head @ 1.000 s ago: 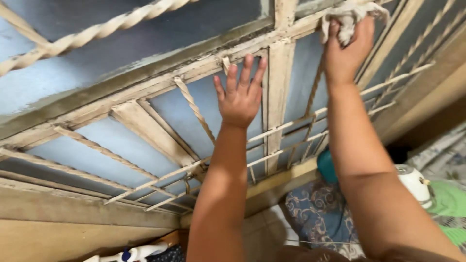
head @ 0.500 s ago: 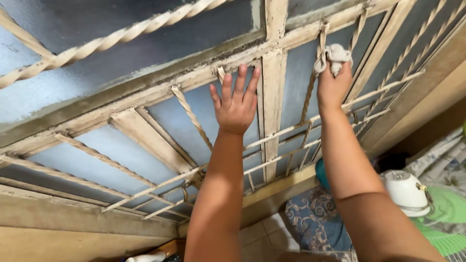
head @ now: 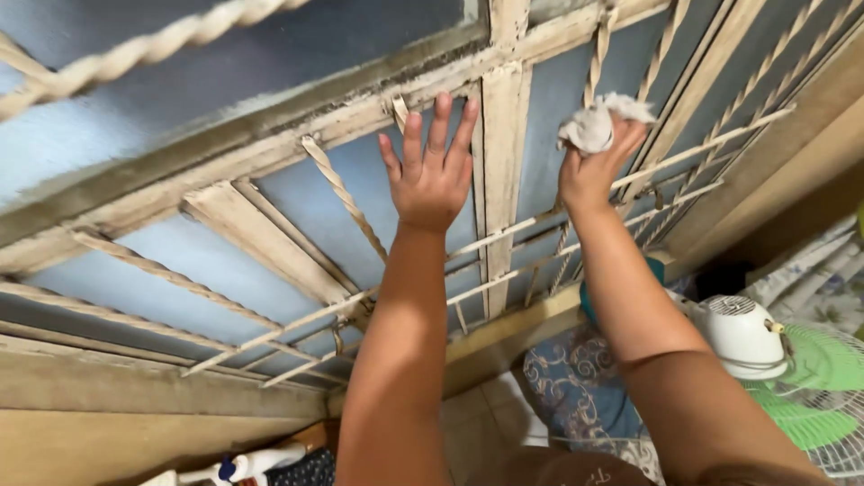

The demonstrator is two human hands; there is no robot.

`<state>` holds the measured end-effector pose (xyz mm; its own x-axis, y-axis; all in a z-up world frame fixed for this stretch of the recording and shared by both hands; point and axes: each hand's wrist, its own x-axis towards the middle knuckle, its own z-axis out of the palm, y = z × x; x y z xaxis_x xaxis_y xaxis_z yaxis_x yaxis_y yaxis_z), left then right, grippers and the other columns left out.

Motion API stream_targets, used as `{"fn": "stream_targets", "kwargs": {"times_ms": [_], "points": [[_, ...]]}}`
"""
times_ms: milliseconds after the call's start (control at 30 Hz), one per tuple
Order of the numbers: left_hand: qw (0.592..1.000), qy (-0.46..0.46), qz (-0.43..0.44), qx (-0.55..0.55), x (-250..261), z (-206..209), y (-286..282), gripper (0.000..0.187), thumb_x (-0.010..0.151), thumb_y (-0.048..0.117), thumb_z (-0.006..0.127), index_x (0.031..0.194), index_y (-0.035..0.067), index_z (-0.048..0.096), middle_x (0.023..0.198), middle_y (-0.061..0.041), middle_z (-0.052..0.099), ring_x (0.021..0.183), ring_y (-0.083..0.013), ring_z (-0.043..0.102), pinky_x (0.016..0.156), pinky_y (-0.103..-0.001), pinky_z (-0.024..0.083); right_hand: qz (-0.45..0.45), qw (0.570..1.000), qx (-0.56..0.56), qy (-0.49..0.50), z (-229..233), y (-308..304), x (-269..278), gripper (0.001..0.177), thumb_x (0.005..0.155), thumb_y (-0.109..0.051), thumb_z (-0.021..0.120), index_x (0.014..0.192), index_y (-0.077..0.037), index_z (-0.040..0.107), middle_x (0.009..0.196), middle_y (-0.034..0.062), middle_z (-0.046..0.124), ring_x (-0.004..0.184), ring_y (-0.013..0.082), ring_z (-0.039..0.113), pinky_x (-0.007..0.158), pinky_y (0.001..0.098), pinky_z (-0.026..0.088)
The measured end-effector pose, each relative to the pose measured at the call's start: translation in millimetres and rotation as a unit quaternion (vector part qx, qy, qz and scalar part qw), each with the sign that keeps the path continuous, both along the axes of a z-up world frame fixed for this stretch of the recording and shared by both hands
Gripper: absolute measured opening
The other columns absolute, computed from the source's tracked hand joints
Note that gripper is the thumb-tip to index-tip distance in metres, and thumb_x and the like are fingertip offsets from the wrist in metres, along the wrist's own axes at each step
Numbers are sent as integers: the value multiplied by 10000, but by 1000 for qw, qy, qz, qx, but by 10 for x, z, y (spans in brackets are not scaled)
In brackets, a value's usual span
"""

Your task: The person wipes the metal window grille and frame with a white cloth, moving methodically across the bars and edges. The person uses both hands to hold the cloth and reach different sections of the grille.

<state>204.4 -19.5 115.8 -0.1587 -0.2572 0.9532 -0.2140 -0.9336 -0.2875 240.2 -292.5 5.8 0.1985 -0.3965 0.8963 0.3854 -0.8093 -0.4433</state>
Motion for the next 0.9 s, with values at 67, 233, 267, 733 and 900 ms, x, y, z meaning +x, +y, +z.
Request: {"fn": "stream_targets", "kwargs": {"times_ms": [67,233,267,733,900], "points": [[987,138,57,58,-52,-119,51,529,1104,245,540,1615,352,453,1643,-6,357,1553,-337,131,1270,-601,86,61,996,27,53,153,70,-108,669,917,-46,653,1496,7,322,1544,269,162,1478,450,291,1271,475,173],[983,160,78,52,-54,-155,38,623,1030,208,631,1600,398,465,1628,27,379,1534,-328,149,1258,-608,124,31,997,-36,59,550,78,-182,617,887,-50,693,1421,16,392,1410,313,372,1367,491,338,1185,521,222],[980,173,85,53,-44,-157,41,646,1018,227,663,1601,418,461,1632,42,375,1531,-324,142,1254,-610,126,37,996,-12,85,287,6,-71,703,855,15,602,1507,35,339,1545,345,297,1509,505,222,1296,518,115],[984,162,64,42,-116,-153,28,487,1121,260,382,1565,413,512,1598,53,421,1518,-309,182,1264,-579,107,37,987,0,158,-945,327,-524,547,799,-21,619,1301,95,436,1223,327,414,1173,524,392,1109,603,248],[978,191,71,39,-101,-134,14,470,1140,264,354,1533,408,568,1566,47,467,1465,-317,270,1237,-588,127,1,988,11,151,-1321,393,-528,526,808,-101,616,1283,115,550,1244,345,421,1136,568,451,1098,599,333]]}}
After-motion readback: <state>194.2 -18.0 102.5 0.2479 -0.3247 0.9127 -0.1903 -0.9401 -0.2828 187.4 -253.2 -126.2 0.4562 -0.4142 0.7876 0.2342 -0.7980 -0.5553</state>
